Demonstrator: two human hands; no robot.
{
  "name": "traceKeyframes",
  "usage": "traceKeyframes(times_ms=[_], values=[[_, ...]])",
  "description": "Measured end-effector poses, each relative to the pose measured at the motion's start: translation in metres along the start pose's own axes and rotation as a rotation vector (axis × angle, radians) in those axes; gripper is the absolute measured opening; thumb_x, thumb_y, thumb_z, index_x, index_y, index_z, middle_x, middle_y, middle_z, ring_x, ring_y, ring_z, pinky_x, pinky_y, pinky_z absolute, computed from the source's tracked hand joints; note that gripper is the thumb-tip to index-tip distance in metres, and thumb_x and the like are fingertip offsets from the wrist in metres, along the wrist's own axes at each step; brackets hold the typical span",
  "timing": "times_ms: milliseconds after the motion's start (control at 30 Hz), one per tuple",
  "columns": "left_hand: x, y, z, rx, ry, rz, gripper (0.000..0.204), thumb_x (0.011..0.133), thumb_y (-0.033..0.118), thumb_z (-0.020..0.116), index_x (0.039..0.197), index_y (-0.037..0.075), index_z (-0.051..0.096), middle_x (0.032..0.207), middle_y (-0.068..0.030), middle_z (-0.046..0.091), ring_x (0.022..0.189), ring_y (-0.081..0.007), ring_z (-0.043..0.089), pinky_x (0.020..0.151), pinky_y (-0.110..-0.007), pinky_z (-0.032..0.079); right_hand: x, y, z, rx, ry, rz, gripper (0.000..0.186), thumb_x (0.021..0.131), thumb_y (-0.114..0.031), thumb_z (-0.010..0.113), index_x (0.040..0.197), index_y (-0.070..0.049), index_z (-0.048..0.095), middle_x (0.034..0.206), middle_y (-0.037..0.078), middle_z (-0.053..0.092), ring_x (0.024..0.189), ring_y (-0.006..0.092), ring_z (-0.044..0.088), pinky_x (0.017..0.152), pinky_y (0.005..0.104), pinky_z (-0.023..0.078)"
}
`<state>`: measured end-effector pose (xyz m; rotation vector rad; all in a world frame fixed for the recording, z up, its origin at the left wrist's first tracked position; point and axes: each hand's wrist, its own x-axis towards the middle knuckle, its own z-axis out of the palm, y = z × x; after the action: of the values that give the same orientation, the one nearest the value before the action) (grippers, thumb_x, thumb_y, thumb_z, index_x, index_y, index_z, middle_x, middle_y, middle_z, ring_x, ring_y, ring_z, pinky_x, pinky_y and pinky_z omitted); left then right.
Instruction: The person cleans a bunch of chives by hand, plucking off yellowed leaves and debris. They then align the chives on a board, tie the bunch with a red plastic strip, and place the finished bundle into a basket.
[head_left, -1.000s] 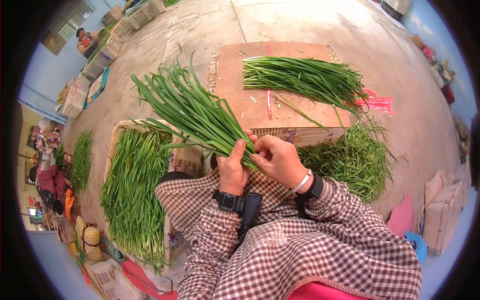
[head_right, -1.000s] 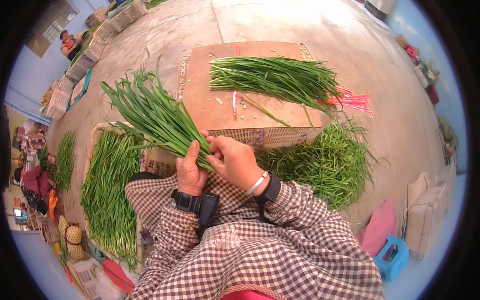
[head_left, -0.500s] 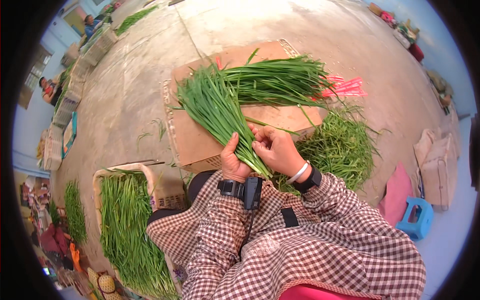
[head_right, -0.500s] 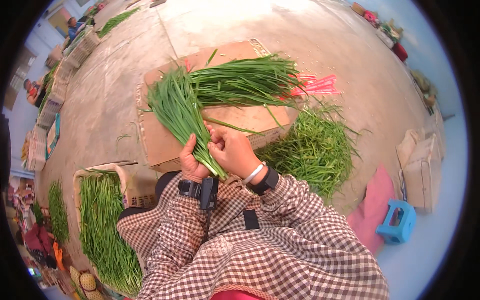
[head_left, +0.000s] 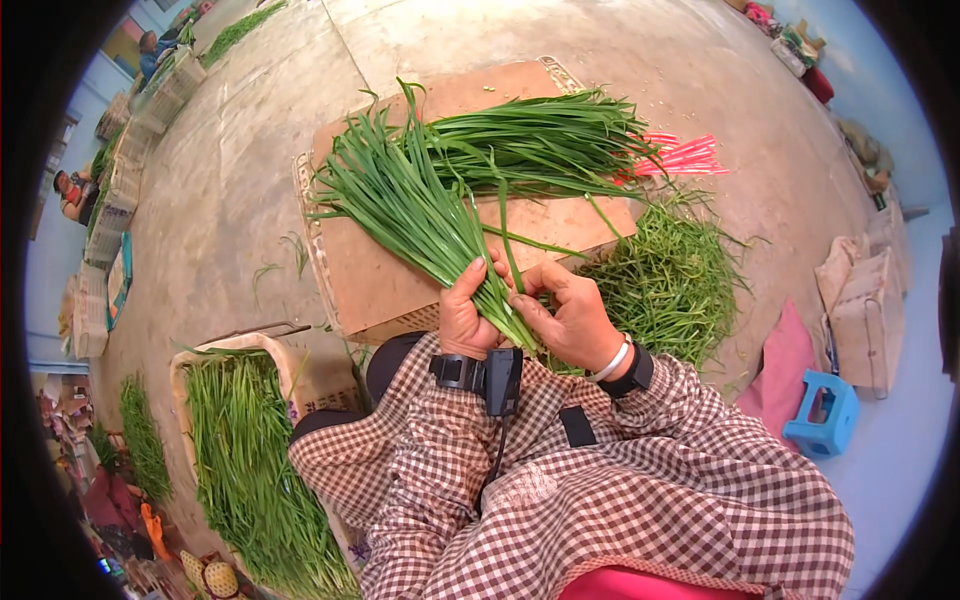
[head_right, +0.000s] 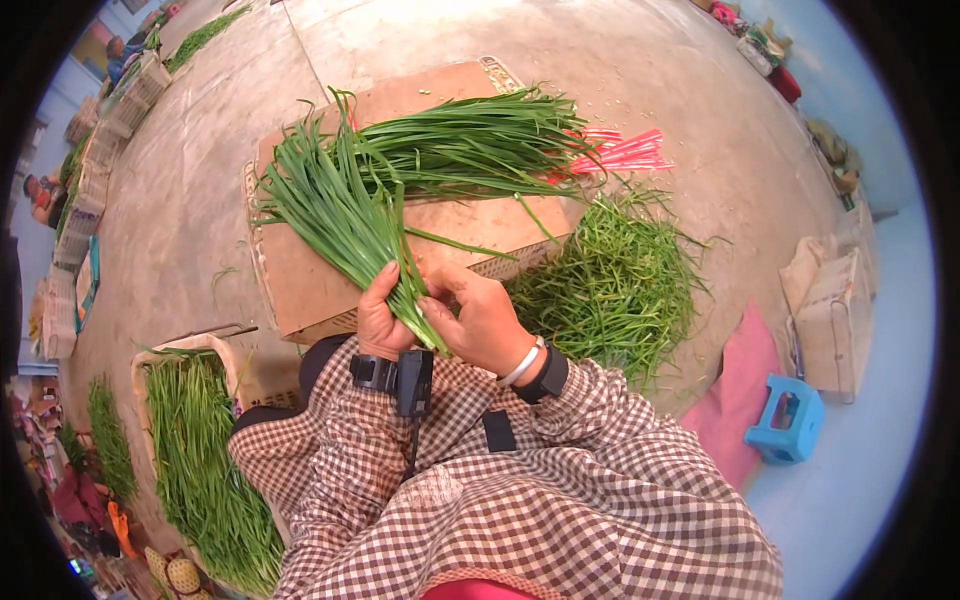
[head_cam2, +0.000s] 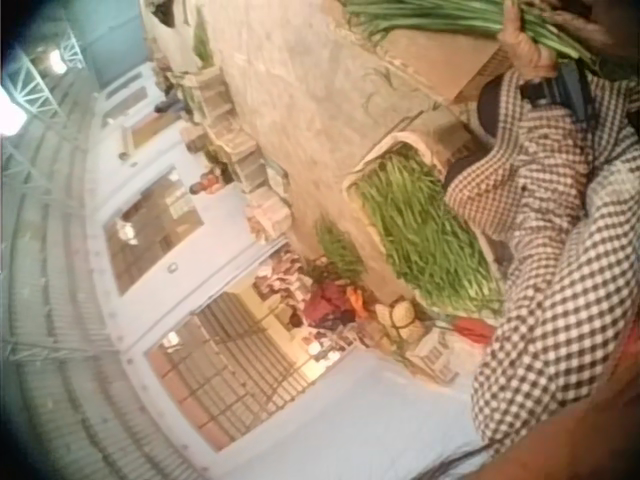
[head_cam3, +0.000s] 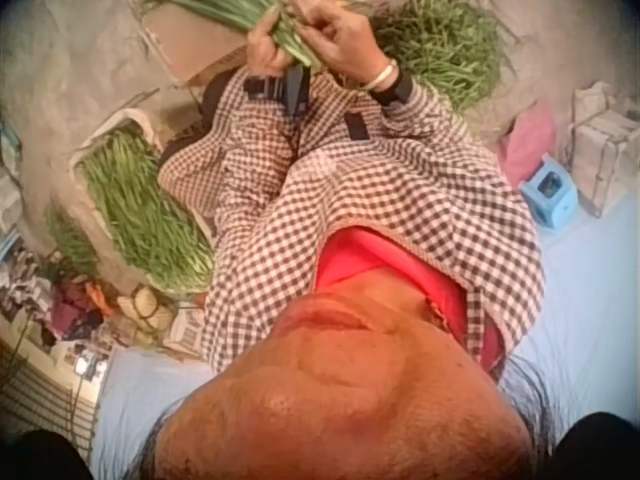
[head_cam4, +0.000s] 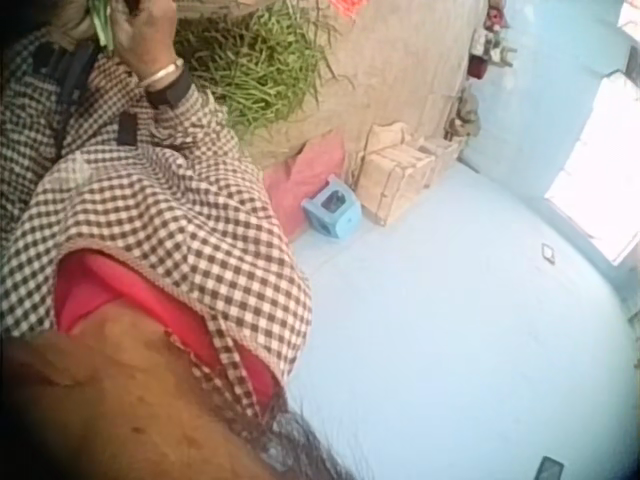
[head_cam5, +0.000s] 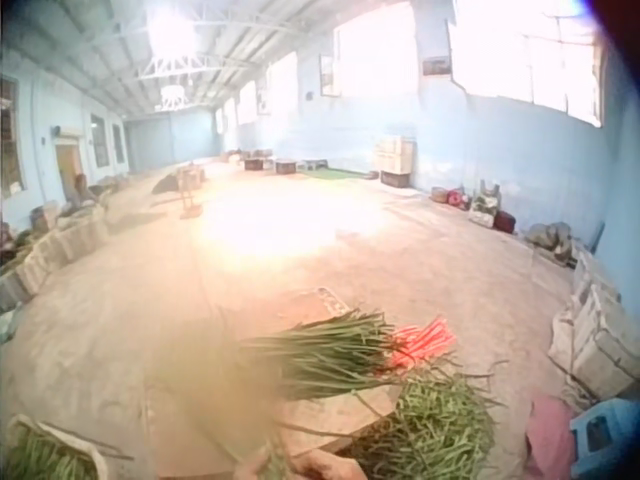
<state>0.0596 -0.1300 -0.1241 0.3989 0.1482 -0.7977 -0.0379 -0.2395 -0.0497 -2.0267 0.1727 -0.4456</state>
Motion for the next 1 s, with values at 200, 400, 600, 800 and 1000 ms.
traceKeyframes(times_ms=[200, 400, 600, 800, 1000], values=[[0.002, 0.003, -0.011, -0.098, -0.043, 0.056, 0.023, 0.09, 0.012, 0.058, 0.106, -0.004, 0.056, 0.097, -0.012, 0.062, 0.084, -0.0205, 0.061, 0.074, -0.035, 0.054, -0.015, -0.02, -0.019, 0.705, -0.123, 0.199, 0.008, 0.088, -0.004, 0.06, 0.091, 0.0, 0.054, 0.081, 0.005, 0.064, 0.063, 0.0076, 0.058, 0.055, 0.0203, 0.046], [-0.001, 0.005, -0.003, -0.203, -0.207, -0.027, 0.049, 0.091, 0.019, 0.053, 0.133, -0.003, 0.042, 0.131, -0.0197, 0.05, 0.123, -0.0325, 0.049, 0.105, -0.047, 0.04, 0.014, -0.003, -0.037, 0.793, 0.007, 0.417, 0.012, 0.091, -0.006, 0.054, 0.102, -0.002, 0.055, 0.079, 0.005, 0.063, 0.054, 0.0057, 0.055, 0.049, 0.0173, 0.044], [-0.003, 0.002, 0.002, -0.174, -0.182, 0.007, 0.05, 0.09, 0.02, 0.05, 0.132, -0.006, 0.04, 0.133, -0.0218, 0.048, 0.125, -0.0362, 0.045, 0.107, -0.05, 0.036, 0.034, 0.014, -0.006, 0.241, -0.144, 0.185, 0.019, 0.082, -0.01, 0.063, 0.096, 0.002, 0.06, 0.067, 0.001, 0.057, 0.06, 0.0057, 0.053, 0.052, 0.0246, 0.042], [-0.002, 0.003, -0.005, -0.187, -0.329, -0.005, 0.052, 0.089, 0.022, 0.05, 0.133, -0.004, 0.041, 0.13, -0.0191, 0.052, 0.108, -0.0315, 0.055, 0.092, -0.047, 0.045, 0.037, 0.0, -0.009, -0.054, -0.221, 0.084, 0.03, 0.075, -0.013, 0.067, 0.1, 0.002, 0.059, 0.068, 0.009, 0.061, 0.061, 0.0195, 0.061, 0.058, 0.0324, 0.048], [-0.005, 0.002, -0.001, -0.169, -0.165, -0.021, 0.052, 0.089, 0.021, 0.05, 0.133, -0.006, 0.041, 0.131, -0.0213, 0.051, 0.117, -0.0366, 0.052, 0.103, -0.051, 0.039, 0.036, 0.011, -0.011, -0.172, -0.111, 0.101, 0.03, 0.073, -0.011, 0.067, 0.1, 0.0, 0.06, 0.074, 0.014, 0.064, 0.067, 0.0297, 0.065, 0.061, 0.0366, 0.051]])
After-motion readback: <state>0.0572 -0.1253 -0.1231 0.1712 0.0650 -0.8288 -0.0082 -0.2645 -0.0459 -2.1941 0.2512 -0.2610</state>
